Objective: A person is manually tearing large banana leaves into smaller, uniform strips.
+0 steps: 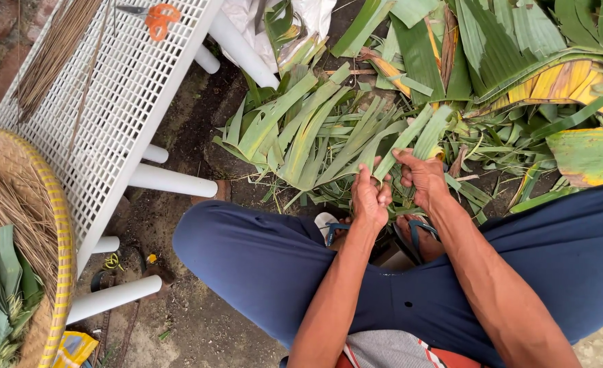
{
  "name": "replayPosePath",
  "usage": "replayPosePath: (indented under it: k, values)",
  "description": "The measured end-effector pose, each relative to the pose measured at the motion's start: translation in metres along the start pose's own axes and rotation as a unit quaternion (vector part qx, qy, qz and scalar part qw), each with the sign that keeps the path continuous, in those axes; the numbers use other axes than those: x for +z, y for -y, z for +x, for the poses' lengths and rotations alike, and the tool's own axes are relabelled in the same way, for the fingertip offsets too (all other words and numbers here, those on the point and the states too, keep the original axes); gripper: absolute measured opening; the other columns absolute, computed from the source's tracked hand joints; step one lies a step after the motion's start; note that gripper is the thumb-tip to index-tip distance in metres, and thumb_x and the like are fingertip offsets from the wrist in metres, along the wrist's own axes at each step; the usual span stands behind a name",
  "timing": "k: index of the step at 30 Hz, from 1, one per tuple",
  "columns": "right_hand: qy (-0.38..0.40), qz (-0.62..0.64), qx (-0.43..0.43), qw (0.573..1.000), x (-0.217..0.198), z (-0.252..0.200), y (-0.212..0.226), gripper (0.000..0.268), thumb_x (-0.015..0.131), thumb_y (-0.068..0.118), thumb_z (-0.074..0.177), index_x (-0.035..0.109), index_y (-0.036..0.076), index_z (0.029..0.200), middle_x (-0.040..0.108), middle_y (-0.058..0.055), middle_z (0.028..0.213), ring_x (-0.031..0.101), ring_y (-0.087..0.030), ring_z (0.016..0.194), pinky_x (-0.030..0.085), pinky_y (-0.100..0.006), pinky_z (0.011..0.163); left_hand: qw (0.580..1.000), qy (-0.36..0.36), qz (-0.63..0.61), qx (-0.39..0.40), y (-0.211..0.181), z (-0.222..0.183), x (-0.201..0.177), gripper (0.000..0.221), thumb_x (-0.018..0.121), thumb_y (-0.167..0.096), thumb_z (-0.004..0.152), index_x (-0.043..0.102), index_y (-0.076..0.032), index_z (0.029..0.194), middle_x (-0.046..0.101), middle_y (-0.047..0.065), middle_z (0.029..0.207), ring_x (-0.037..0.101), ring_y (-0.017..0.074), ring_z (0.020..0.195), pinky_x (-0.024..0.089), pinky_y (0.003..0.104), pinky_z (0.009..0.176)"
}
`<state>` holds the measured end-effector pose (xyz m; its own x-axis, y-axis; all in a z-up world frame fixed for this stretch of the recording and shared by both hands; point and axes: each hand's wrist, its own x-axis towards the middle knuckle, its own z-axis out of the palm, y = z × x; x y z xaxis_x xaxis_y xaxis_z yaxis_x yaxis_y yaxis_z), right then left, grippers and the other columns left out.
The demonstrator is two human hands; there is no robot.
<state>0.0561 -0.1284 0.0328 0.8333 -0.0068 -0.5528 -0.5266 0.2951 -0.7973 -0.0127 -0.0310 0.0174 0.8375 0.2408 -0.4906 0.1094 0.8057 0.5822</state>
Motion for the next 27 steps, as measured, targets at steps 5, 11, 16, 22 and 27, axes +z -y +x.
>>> replayPosePath:
  k: [5,11,16,22,27]
  values:
    - [-0.036,0.018,-0.032,0.999,-0.004,0.012,-0.002,0.021,0.089,0.008,0.079,0.070,0.004,0.086,0.064,-0.004,0.068,0.038,-0.001,0.041,0.034,-0.019,0.035,0.993,-0.076,0.091,-0.009,-0.006,-0.004,0.018,0.045,0.038,-0.045,0.114,0.064,-0.011,0.127,0.061,-0.002,0.062,0.038,0.0019,0.035,0.028,0.019,0.029]
    - [-0.127,-0.018,0.028,0.991,-0.038,0.029,0.062,0.015,0.072,0.023,0.094,0.061,0.014,0.090,0.049,0.006,0.070,0.041,0.000,0.048,0.034,-0.013,0.044,0.994,-0.091,0.056,-0.022,-0.022,-0.033,0.033,0.038,0.034,-0.045,0.114,0.054,-0.013,0.115,0.051,0.001,0.055,0.027,0.0058,0.032,0.019,0.022,0.029]
    - [-0.078,0.114,0.003,0.990,-0.042,0.025,0.087,0.007,0.065,0.016,0.097,0.061,0.013,0.102,0.059,0.003,0.079,0.046,-0.004,0.058,0.035,-0.016,0.040,0.996,-0.036,-0.059,-0.049,-0.017,-0.006,0.003,0.043,0.042,-0.037,0.110,0.057,-0.009,0.139,0.065,0.004,0.072,0.037,0.0074,0.041,0.025,0.022,0.037]
    - [0.027,0.060,0.046,0.997,-0.038,0.017,0.043,0.012,0.055,0.007,0.090,0.057,0.009,0.101,0.065,-0.002,0.087,0.061,-0.009,0.066,0.060,-0.024,0.060,0.999,-0.021,-0.016,-0.047,0.011,0.006,-0.004,0.030,0.048,-0.035,0.112,0.057,-0.006,0.117,0.071,0.015,0.122,0.073,0.0217,0.082,0.064,0.034,0.060]
    - [0.050,-0.043,0.053,0.996,-0.011,-0.023,0.041,0.009,0.052,0.006,0.098,0.049,0.007,0.106,0.060,-0.002,0.086,0.046,-0.001,0.054,0.043,-0.015,0.040,0.998,-0.009,0.053,-0.041,0.037,0.020,-0.014,0.049,0.055,-0.042,0.110,0.047,-0.005,0.143,0.052,0.014,0.150,0.058,0.0356,0.125,0.060,0.058,0.086]
